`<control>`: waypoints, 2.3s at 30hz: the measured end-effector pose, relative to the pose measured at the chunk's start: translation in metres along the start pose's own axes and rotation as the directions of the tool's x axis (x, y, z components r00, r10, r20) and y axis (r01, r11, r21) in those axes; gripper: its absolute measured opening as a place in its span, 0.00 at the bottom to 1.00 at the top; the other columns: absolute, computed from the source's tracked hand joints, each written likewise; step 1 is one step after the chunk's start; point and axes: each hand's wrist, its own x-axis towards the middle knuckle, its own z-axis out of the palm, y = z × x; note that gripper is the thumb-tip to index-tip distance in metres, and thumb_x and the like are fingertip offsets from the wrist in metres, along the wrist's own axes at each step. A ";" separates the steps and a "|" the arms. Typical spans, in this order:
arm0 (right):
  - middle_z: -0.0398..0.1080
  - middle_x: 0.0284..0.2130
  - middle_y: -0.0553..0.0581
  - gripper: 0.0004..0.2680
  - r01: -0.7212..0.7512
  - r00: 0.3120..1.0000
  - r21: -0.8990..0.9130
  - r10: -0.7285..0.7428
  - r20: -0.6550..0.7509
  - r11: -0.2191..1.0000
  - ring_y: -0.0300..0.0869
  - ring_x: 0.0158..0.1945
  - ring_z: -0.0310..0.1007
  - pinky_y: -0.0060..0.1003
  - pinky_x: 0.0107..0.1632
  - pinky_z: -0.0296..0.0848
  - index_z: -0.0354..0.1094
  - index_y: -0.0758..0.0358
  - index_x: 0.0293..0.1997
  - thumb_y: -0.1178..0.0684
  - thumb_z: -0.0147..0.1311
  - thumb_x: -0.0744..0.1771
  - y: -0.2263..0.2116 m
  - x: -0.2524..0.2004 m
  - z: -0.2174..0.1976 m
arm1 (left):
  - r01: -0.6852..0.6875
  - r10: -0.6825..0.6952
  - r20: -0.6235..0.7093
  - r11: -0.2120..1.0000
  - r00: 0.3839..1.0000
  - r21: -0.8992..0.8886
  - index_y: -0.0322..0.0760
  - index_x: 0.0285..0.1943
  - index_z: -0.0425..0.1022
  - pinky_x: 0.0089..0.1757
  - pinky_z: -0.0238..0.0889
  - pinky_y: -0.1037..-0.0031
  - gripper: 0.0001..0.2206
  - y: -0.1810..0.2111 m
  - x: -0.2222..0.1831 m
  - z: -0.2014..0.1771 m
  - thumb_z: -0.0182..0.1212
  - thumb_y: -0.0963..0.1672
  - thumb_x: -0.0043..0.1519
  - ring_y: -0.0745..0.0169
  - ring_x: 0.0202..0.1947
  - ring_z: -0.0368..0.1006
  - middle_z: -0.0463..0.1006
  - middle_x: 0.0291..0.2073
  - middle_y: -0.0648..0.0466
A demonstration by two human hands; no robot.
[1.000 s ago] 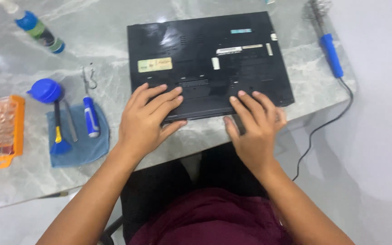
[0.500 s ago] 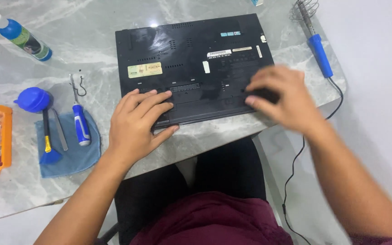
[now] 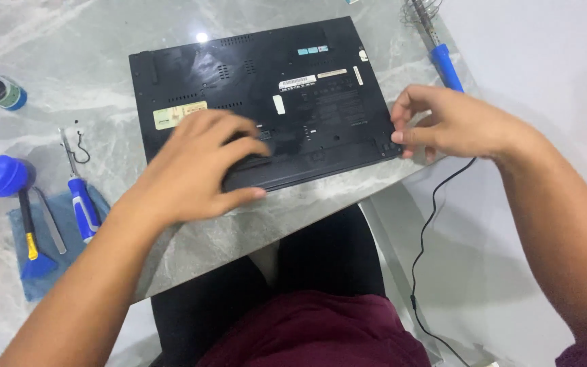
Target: Removing a laptop battery and cleaning it and the compartment with a cloth and a prying tool.
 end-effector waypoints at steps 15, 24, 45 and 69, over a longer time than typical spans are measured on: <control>0.63 0.32 0.59 0.05 0.010 1.000 0.224 -0.008 -0.010 0.975 0.51 0.37 0.81 0.39 0.30 0.76 0.60 0.66 0.34 0.60 0.53 0.65 0.033 0.008 0.009 | -0.159 0.181 0.221 0.981 0.958 -0.112 0.55 0.47 0.69 0.59 0.18 0.36 0.20 0.007 0.068 0.020 0.70 0.49 0.46 0.42 0.69 0.36 0.53 0.64 0.48; 0.64 0.31 0.60 0.05 0.081 0.996 0.236 -0.071 -0.047 0.968 0.49 0.35 0.79 0.39 0.29 0.78 0.59 0.67 0.32 0.61 0.51 0.66 0.044 0.012 0.015 | -0.117 0.137 0.261 0.989 0.956 -0.088 0.57 0.45 0.66 0.58 0.18 0.35 0.21 0.010 0.072 0.018 0.71 0.49 0.44 0.44 0.68 0.35 0.51 0.64 0.51; 0.58 0.48 0.61 0.27 0.474 0.513 -0.547 -0.721 -0.465 0.690 0.55 0.52 0.53 0.49 0.52 0.62 0.63 0.61 0.42 0.36 0.72 0.51 0.044 0.010 0.099 | 0.043 0.058 0.378 0.966 0.924 -0.254 0.56 0.40 0.67 0.54 0.04 0.31 0.13 0.016 0.079 0.007 0.62 0.54 0.52 0.46 0.71 0.28 0.50 0.65 0.53; 0.59 0.45 0.60 0.24 0.564 0.333 -0.573 -0.799 -0.502 0.595 0.54 0.50 0.56 0.50 0.54 0.59 0.58 0.63 0.39 0.32 0.62 0.57 0.046 0.024 0.105 | 0.036 0.063 0.376 0.968 0.924 -0.249 0.57 0.42 0.68 0.54 0.04 0.32 0.17 0.016 0.079 0.008 0.67 0.52 0.46 0.46 0.71 0.27 0.49 0.67 0.55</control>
